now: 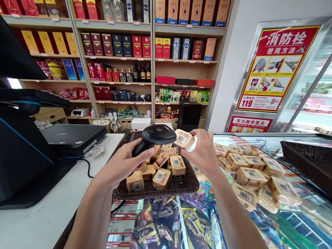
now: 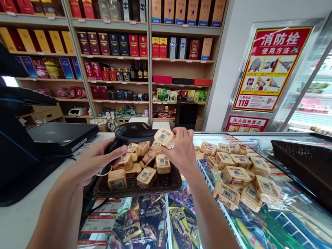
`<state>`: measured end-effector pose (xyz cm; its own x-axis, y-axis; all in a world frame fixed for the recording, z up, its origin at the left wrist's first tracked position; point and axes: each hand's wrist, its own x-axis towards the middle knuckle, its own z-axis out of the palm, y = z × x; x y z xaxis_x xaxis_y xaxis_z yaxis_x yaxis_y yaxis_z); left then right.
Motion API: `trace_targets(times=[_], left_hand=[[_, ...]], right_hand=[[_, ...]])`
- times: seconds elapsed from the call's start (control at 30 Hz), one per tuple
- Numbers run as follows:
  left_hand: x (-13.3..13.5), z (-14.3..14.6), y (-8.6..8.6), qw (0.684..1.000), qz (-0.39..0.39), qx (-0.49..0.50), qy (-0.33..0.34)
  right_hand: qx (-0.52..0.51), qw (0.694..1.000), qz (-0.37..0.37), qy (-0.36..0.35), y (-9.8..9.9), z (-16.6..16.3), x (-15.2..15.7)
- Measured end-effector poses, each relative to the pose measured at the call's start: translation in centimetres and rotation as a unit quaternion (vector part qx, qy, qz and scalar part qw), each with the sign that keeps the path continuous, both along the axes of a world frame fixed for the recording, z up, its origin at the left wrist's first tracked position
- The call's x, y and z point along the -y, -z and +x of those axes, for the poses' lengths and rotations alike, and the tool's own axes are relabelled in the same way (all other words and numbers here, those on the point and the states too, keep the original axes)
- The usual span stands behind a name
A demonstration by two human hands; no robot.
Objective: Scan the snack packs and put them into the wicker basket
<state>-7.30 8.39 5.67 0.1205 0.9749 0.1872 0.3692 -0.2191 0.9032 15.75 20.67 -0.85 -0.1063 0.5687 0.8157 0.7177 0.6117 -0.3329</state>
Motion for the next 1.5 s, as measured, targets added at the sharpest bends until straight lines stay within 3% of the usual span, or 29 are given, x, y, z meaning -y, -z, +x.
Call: trace_targets(times=[0.23, 0.47, 0.7, 0.83, 1.03, 1.23, 1.5], left_hand=[[0.0, -0.3, -0.2, 1.0, 0.006, 0.003, -0.026], [-0.4, -0.4, 0.2, 1.0, -0.001, -0.007, -0.016], [-0.6, -0.2, 0.2, 1.0, -0.003, -0.008, -0.016], [-0.8, -0.5, 0.5, 1.0, -0.003, -0.012, -0.019], [-1.0, -0.5, 0.3, 0.999, -0.011, -0.017, -0.03], [-0.8, -0.7, 0.1, 0.999, 0.0, -0.005, -0.035], [-0.8, -1.7, 0.5, 0.999, 0.003, 0.002, -0.039]], right_hand=[[-0.025, 0.972, -0.203, 0.113, 4.3, -1.7, -3.7], [0.015, 0.973, -0.227, 0.045, 6.9, -2.0, -6.5], [0.059, 0.957, -0.271, 0.081, 6.4, 2.8, -8.2], [0.077, 0.936, -0.315, 0.133, 7.2, 5.8, -8.8], [0.137, 0.924, -0.337, 0.12, 9.4, 4.5, -9.3], [0.163, 0.911, -0.366, 0.096, 8.3, 0.8, -13.2], [0.125, 0.923, -0.319, 0.176, 6.4, -0.8, -15.5]])
